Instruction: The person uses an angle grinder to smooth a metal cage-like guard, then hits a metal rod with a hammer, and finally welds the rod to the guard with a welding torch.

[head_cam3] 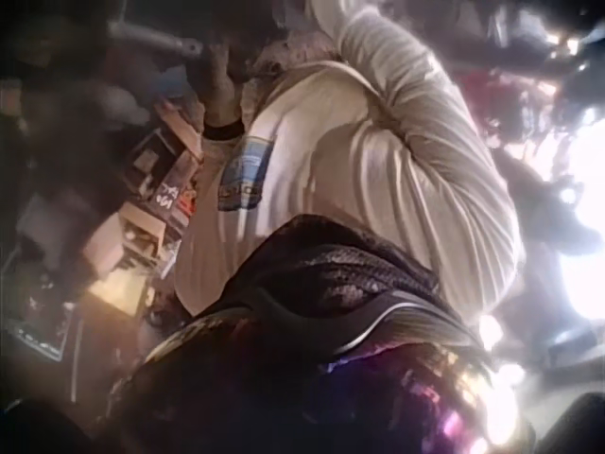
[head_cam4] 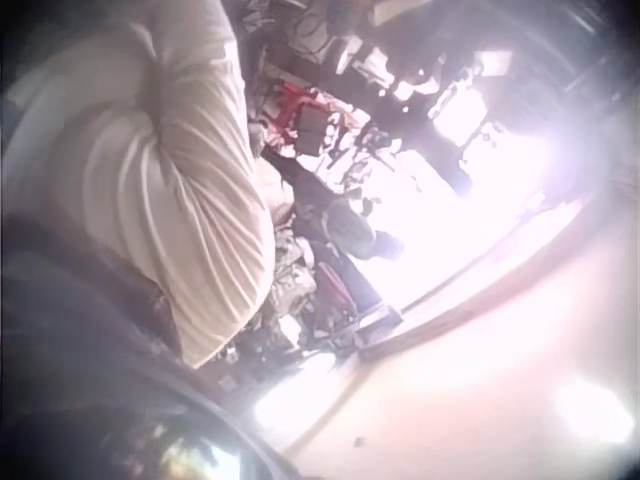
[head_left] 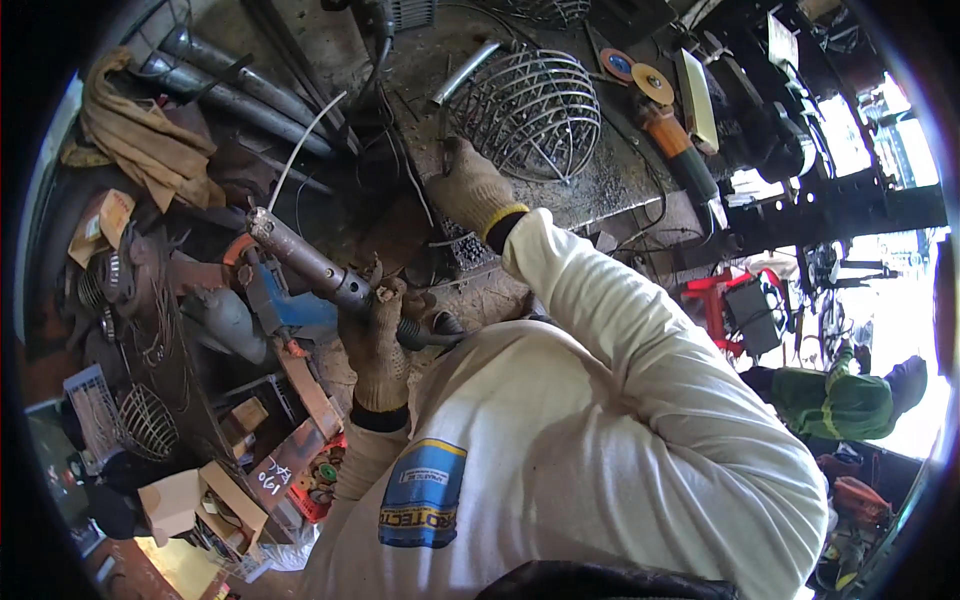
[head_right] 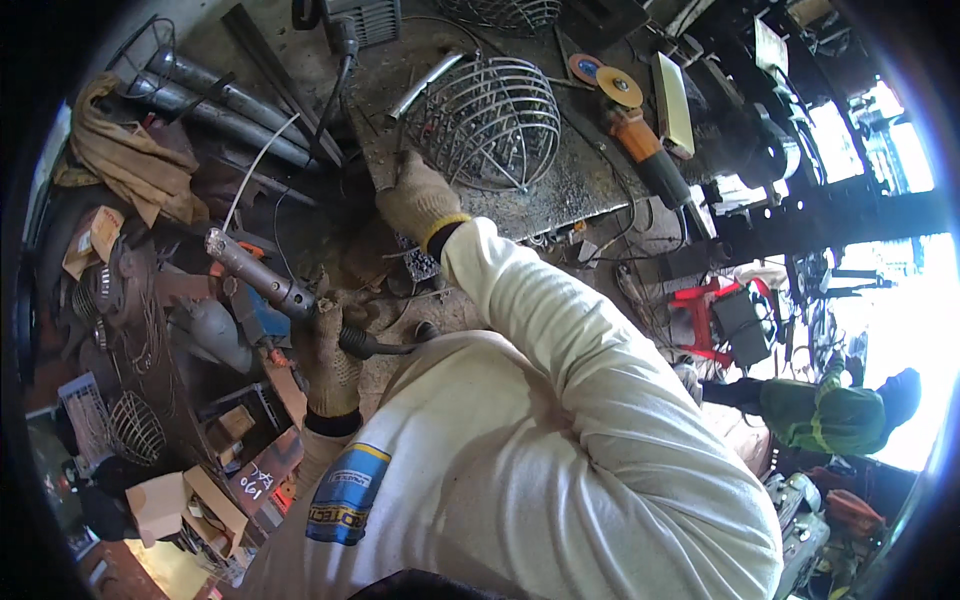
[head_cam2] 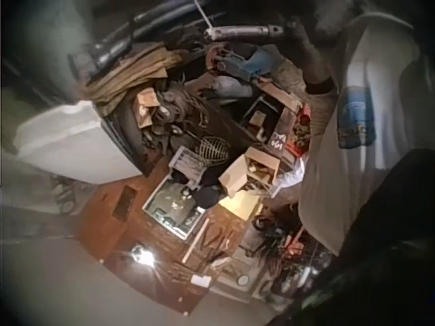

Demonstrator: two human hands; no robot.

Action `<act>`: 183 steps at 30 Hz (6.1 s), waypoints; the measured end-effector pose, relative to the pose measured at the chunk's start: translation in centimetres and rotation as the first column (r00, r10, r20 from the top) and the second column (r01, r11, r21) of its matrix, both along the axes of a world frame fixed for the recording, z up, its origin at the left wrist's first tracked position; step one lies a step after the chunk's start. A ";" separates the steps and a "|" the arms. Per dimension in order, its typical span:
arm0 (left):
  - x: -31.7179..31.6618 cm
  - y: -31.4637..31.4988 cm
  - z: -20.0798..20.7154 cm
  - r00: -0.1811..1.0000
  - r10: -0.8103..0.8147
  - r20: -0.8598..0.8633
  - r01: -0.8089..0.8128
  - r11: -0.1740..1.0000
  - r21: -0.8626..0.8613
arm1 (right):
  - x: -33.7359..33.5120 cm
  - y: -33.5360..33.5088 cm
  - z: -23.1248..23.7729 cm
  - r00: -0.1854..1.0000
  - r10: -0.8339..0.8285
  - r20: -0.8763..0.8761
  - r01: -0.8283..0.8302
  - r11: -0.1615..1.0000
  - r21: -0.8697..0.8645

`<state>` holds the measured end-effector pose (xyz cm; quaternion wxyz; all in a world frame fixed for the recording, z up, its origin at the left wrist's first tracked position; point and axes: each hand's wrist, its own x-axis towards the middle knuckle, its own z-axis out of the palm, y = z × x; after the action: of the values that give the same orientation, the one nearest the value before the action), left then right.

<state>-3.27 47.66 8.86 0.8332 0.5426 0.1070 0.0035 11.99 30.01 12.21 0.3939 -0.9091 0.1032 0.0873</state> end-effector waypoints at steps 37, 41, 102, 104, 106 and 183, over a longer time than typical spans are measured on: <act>2.4 -3.1 -0.1 0.987 -0.160 -0.015 0.157 0.979 -0.132 | -15.5 -24.8 9.2 0.970 0.173 0.172 -0.158 0.983 -0.099; 1.8 -4.6 0.5 0.989 -0.139 0.057 0.139 0.990 0.012 | -12.6 -25.3 11.0 0.914 0.386 0.123 -0.321 0.876 -0.361; 15.0 -11.4 -0.3 0.798 -0.602 -0.026 0.540 0.696 0.473 | -11.5 -17.5 7.7 0.983 0.162 -0.083 -0.164 0.986 -0.018; 14.9 -11.2 -1.2 0.805 -0.591 -0.049 0.519 0.663 0.540 | -11.3 -16.8 7.4 0.986 0.142 -0.082 -0.141 0.990 0.025; 14.9 -11.5 -0.7 0.802 -0.596 -0.032 0.528 0.684 0.503 | -11.4 -16.7 6.0 0.988 0.130 -0.084 -0.126 0.991 0.052; 14.8 -9.6 0.0 0.768 -0.640 0.001 0.549 0.658 -0.515 | -12.0 -16.3 13.1 0.985 0.157 -0.070 -0.172 0.924 -0.342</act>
<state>11.50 38.07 8.84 0.8828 0.3174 -0.0047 -0.3463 0.03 13.75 25.33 0.2168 -0.9677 0.0483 0.1191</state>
